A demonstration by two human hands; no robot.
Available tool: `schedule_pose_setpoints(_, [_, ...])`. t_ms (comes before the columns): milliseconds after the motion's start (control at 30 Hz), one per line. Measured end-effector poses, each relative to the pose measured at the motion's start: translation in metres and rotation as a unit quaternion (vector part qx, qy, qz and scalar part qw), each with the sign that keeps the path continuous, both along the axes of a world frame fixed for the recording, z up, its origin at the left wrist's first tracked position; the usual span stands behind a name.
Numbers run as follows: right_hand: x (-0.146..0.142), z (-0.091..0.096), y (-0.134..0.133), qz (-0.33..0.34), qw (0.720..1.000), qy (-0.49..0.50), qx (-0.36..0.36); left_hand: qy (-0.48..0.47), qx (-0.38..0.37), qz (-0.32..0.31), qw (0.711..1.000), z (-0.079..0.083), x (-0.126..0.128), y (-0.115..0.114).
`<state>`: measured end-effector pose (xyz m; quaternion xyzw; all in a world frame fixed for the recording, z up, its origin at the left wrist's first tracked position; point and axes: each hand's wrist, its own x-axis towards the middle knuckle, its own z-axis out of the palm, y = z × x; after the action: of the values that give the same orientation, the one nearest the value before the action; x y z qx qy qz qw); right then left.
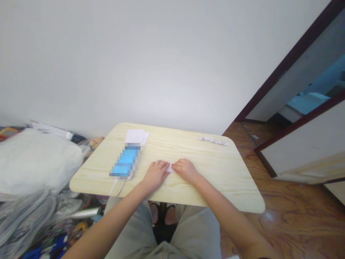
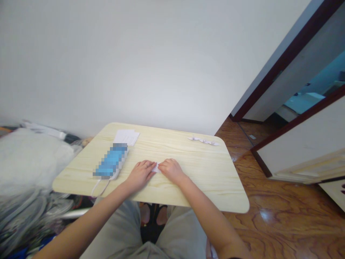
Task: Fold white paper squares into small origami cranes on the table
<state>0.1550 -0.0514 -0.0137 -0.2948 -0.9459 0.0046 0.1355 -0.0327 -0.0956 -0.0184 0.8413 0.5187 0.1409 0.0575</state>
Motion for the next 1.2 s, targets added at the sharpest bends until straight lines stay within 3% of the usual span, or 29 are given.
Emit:
schedule_pose_setpoints(433, [0.004,0.005,-0.002,0.029,1.0,0.007,-0.009,0.01,0.014,-0.017,1.0,-0.002,-0.004,-0.001])
schedule_pose_setpoints(700, [0.012,-0.001,-0.005,0.014,1.0,-0.01,-0.01,-0.013,0.011,-0.011,1.0,-0.013,-0.007,-0.003])
schedule_pose_setpoints(900, [0.015,-0.001,-0.003,0.05,0.998,-0.035,-0.002,0.004,0.002,-0.025,1.0,-0.008,-0.007,-0.002])
schedule_pose_setpoints(1200, [0.023,0.002,-0.02,-0.048,0.993,0.03,-0.099,0.004,0.027,-0.011,1.0,-0.007,-0.004,-0.005])
